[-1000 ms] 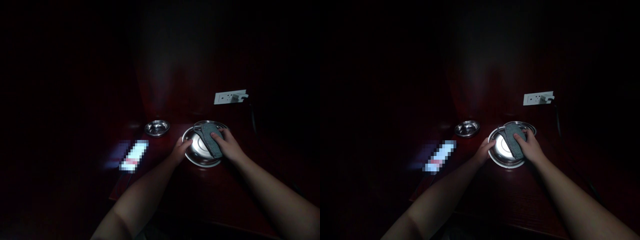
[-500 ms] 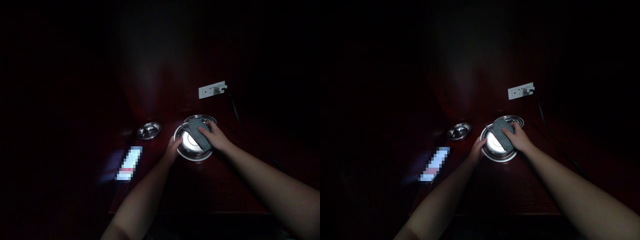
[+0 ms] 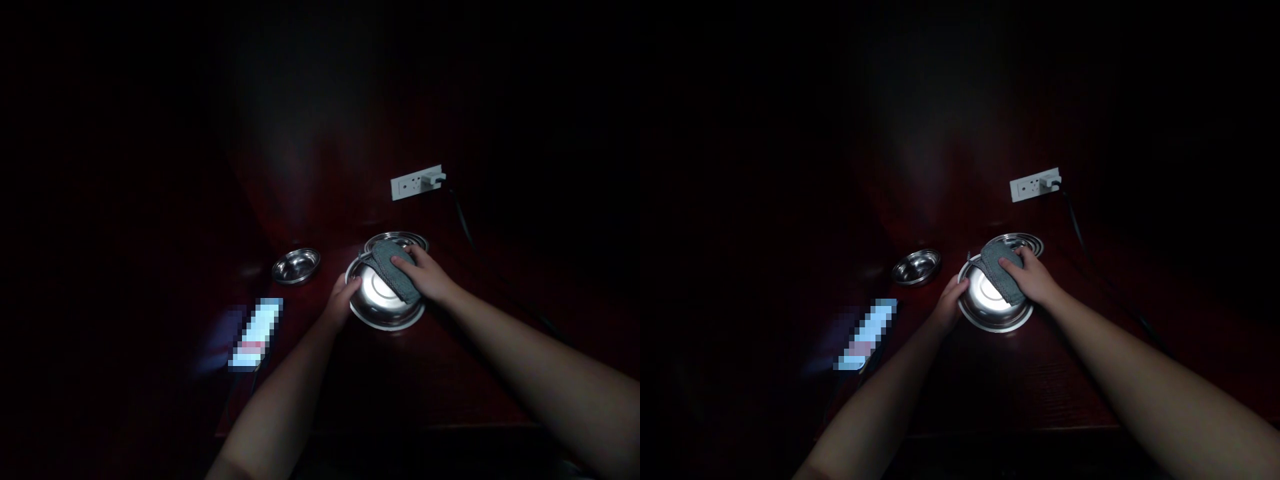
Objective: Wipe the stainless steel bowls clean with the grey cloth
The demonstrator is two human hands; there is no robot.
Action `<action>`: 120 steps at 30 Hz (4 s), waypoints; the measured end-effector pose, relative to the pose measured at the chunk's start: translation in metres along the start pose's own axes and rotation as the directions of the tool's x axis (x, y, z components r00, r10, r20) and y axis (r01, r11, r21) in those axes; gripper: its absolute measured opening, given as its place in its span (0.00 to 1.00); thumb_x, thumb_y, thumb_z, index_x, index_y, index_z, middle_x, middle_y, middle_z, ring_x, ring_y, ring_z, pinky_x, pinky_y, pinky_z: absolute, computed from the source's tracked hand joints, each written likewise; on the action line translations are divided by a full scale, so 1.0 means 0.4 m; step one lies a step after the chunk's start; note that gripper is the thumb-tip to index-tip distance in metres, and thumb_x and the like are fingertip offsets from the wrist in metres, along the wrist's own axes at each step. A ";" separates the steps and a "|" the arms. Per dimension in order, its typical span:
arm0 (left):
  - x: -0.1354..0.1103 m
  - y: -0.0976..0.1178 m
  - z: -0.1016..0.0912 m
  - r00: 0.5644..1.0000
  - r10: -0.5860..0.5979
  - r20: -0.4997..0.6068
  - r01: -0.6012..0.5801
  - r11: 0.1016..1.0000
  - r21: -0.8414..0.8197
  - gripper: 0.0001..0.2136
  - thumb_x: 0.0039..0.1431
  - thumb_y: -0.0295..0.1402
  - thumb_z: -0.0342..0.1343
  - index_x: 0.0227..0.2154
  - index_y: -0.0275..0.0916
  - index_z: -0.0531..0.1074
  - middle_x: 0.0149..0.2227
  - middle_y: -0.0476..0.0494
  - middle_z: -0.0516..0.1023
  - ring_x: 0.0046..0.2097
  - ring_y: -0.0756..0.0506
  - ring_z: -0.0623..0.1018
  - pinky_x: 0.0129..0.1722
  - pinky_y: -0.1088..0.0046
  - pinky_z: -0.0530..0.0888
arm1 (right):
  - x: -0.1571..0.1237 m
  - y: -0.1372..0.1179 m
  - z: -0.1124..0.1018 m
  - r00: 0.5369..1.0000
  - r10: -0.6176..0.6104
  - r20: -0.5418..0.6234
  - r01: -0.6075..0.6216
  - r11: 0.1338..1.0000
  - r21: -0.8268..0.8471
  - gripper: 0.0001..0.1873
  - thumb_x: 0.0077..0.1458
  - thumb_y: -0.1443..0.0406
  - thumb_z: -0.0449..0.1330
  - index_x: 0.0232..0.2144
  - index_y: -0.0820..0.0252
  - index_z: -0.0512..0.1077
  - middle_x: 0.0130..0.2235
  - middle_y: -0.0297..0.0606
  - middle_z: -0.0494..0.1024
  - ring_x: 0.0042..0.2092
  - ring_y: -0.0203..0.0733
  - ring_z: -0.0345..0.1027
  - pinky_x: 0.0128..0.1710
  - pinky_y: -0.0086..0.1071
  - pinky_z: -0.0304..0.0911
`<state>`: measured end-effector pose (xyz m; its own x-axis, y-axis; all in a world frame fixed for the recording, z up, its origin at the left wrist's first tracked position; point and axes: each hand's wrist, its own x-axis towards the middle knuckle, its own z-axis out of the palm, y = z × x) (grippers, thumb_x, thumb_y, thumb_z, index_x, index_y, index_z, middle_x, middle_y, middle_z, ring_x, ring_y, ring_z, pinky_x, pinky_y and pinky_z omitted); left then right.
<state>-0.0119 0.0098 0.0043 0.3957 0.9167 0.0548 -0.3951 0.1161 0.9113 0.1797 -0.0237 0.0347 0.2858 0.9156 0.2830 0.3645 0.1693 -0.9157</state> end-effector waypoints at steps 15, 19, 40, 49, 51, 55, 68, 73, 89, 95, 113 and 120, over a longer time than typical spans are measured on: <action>-0.017 0.044 0.042 0.998 -0.024 0.058 0.035 0.979 -0.200 0.16 0.49 0.40 0.57 0.37 0.35 0.72 0.37 0.39 0.77 0.45 0.39 0.75 0.49 0.60 0.67 | 0.009 0.002 -0.010 0.999 -0.037 0.038 0.033 0.994 0.102 0.18 0.47 0.50 0.58 0.31 0.56 0.64 0.28 0.33 0.70 0.30 0.41 0.65 0.27 0.34 0.61; -0.021 0.066 0.040 0.990 -0.068 0.121 0.099 0.958 -0.269 0.21 0.52 0.46 0.50 0.39 0.33 0.71 0.40 0.34 0.76 0.48 0.36 0.74 0.49 0.57 0.68 | 0.020 0.010 -0.009 0.999 0.018 -0.030 -0.012 0.985 0.171 0.18 0.45 0.49 0.59 0.30 0.56 0.65 0.28 0.32 0.71 0.29 0.41 0.65 0.27 0.33 0.61; -0.017 0.024 0.049 0.992 0.116 -0.056 -0.126 0.967 -0.222 0.15 0.45 0.37 0.60 0.37 0.37 0.71 0.37 0.42 0.77 0.45 0.41 0.75 0.49 0.63 0.67 | 0.018 0.028 -0.007 0.996 0.007 0.094 -0.012 0.998 0.058 0.22 0.47 0.47 0.58 0.37 0.54 0.63 0.37 0.38 0.73 0.40 0.49 0.69 0.39 0.42 0.65; -0.005 0.018 0.048 0.984 0.168 -0.057 -0.176 0.956 -0.236 0.15 0.48 0.37 0.57 0.39 0.36 0.72 0.41 0.41 0.77 0.47 0.41 0.74 0.50 0.63 0.66 | 0.018 0.031 -0.017 0.978 -0.093 0.186 0.079 0.993 0.083 0.32 0.39 0.49 0.64 0.43 0.55 0.59 0.43 0.41 0.70 0.44 0.51 0.68 0.43 0.45 0.65; -0.005 0.020 0.048 0.983 0.169 -0.076 -0.182 0.956 -0.231 0.15 0.48 0.38 0.57 0.38 0.37 0.72 0.41 0.41 0.77 0.48 0.41 0.74 0.50 0.63 0.66 | 0.017 0.031 -0.019 0.972 -0.139 0.191 0.127 0.989 0.073 0.34 0.37 0.50 0.66 0.44 0.55 0.58 0.43 0.42 0.69 0.46 0.52 0.67 0.45 0.46 0.64; -0.006 0.024 0.051 0.982 0.162 -0.101 -0.182 0.953 -0.244 0.15 0.47 0.38 0.58 0.38 0.37 0.71 0.40 0.42 0.77 0.47 0.41 0.74 0.50 0.63 0.66 | 0.015 0.031 -0.020 0.960 -0.187 0.207 0.173 0.981 0.083 0.38 0.35 0.50 0.67 0.46 0.56 0.57 0.45 0.43 0.69 0.48 0.54 0.65 0.47 0.47 0.63; -0.005 0.020 0.050 0.983 0.169 -0.066 -0.180 0.950 -0.257 0.14 0.48 0.37 0.57 0.38 0.36 0.71 0.40 0.41 0.77 0.46 0.41 0.74 0.49 0.62 0.67 | 0.014 0.026 -0.018 0.965 -0.155 0.210 0.130 0.983 0.129 0.35 0.36 0.52 0.67 0.44 0.54 0.58 0.45 0.42 0.69 0.48 0.54 0.66 0.47 0.48 0.63; -0.004 0.019 0.045 0.985 0.153 -0.082 -0.170 0.948 -0.271 0.14 0.48 0.36 0.58 0.38 0.37 0.70 0.38 0.42 0.77 0.44 0.41 0.75 0.48 0.62 0.67 | 0.009 0.020 -0.020 0.962 -0.188 0.196 0.169 0.980 0.106 0.33 0.39 0.50 0.65 0.44 0.55 0.59 0.44 0.42 0.69 0.47 0.53 0.65 0.47 0.46 0.62; -0.003 0.017 0.048 0.981 0.176 -0.080 -0.191 0.947 -0.260 0.12 0.48 0.35 0.58 0.36 0.37 0.71 0.36 0.45 0.76 0.43 0.43 0.75 0.48 0.65 0.65 | 0.020 0.032 -0.012 0.981 -0.165 0.107 0.156 0.984 0.087 0.20 0.51 0.48 0.53 0.40 0.54 0.63 0.40 0.38 0.70 0.44 0.49 0.65 0.45 0.43 0.61; -0.004 0.014 0.045 0.978 0.195 -0.070 -0.206 0.948 -0.243 0.12 0.48 0.36 0.58 0.36 0.37 0.71 0.35 0.46 0.76 0.43 0.43 0.75 0.47 0.64 0.66 | 0.017 0.031 -0.011 0.984 -0.162 0.079 0.154 0.984 0.091 0.22 0.52 0.45 0.50 0.39 0.54 0.64 0.40 0.38 0.71 0.44 0.49 0.65 0.46 0.44 0.60; -0.013 0.023 0.056 0.978 0.190 -0.089 -0.207 0.942 -0.263 0.13 0.47 0.36 0.59 0.36 0.38 0.70 0.34 0.46 0.76 0.40 0.44 0.75 0.44 0.64 0.68 | 0.031 0.060 -0.014 0.978 -0.194 0.073 0.172 0.956 0.237 0.34 0.52 0.38 0.37 0.43 0.52 0.67 0.47 0.38 0.72 0.51 0.49 0.64 0.48 0.44 0.61; 0.002 0.013 0.047 0.980 0.166 -0.111 -0.189 0.953 -0.237 0.14 0.44 0.36 0.60 0.36 0.37 0.71 0.33 0.46 0.76 0.40 0.44 0.75 0.46 0.64 0.67 | 0.017 0.028 -0.012 0.991 -0.093 0.092 0.090 0.995 0.034 0.23 0.47 0.45 0.56 0.39 0.52 0.65 0.38 0.37 0.73 0.40 0.49 0.67 0.41 0.43 0.64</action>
<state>0.0020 0.0037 0.0168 0.2302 0.9599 0.1602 -0.6477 0.0282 0.7614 0.1899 -0.0172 0.0277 0.1676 0.9257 0.3392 0.3584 0.2633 -0.8957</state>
